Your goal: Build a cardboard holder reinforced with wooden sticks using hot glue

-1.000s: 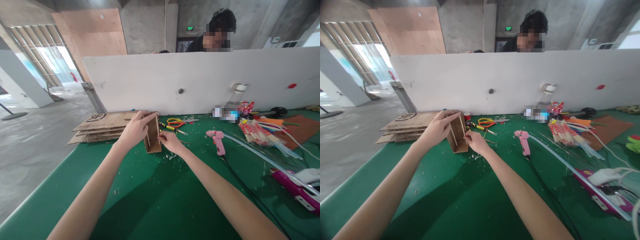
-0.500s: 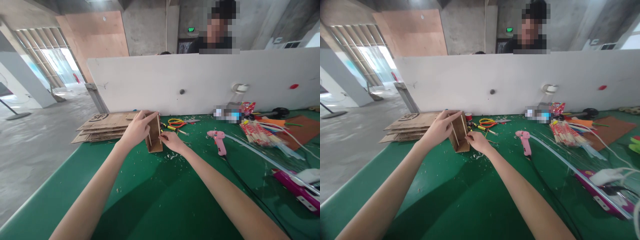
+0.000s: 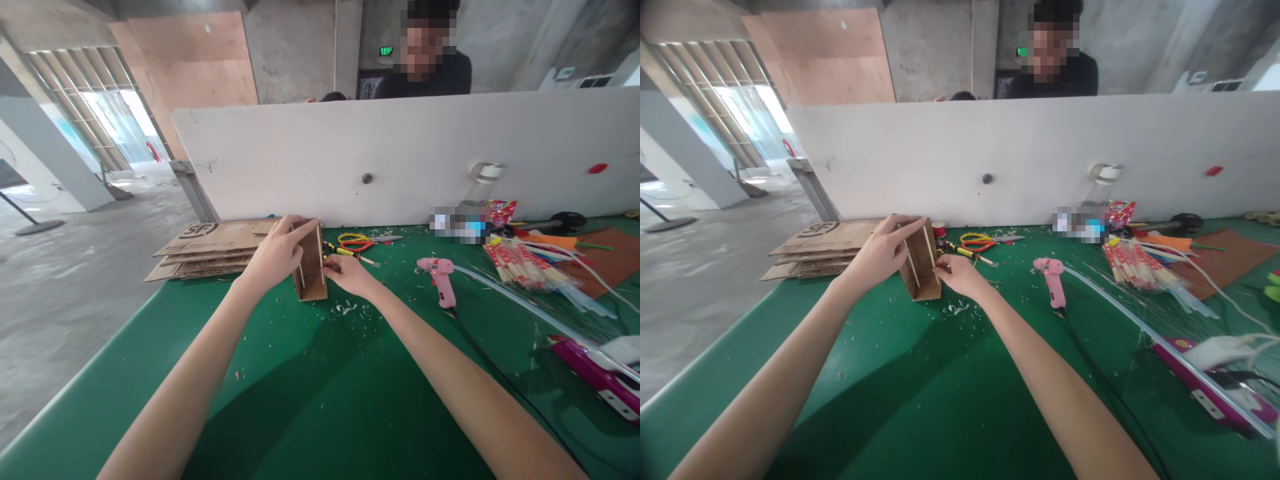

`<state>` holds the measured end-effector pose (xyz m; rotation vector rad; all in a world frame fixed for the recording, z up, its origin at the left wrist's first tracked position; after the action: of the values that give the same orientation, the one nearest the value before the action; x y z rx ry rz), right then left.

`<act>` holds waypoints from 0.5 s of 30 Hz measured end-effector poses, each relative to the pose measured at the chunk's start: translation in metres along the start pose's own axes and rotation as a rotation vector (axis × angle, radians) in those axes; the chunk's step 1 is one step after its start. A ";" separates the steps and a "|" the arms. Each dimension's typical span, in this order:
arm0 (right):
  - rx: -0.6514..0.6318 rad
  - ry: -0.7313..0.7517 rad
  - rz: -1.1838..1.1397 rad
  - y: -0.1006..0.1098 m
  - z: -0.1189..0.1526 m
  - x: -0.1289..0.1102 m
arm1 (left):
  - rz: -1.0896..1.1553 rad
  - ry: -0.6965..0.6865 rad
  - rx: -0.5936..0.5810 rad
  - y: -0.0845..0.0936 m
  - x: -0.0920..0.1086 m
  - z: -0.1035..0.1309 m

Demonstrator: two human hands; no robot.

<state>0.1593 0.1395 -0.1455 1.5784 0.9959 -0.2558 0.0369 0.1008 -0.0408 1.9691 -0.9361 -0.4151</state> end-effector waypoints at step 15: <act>0.033 0.042 0.051 -0.005 -0.001 0.004 | 0.047 0.044 0.080 0.005 0.002 0.001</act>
<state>0.1579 0.1420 -0.1516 1.6430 0.9862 -0.2054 0.0351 0.0967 -0.0371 2.0163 -0.9824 -0.3104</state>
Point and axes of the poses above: each hand's wrist, its own z-axis away from the middle knuckle, its own y-axis out of the back of the hand, x = y × z, the point moved 9 cm from there along -z, towards the middle knuckle, and after that the axes turned 6 degrees about -x, right-handed, at the moved point
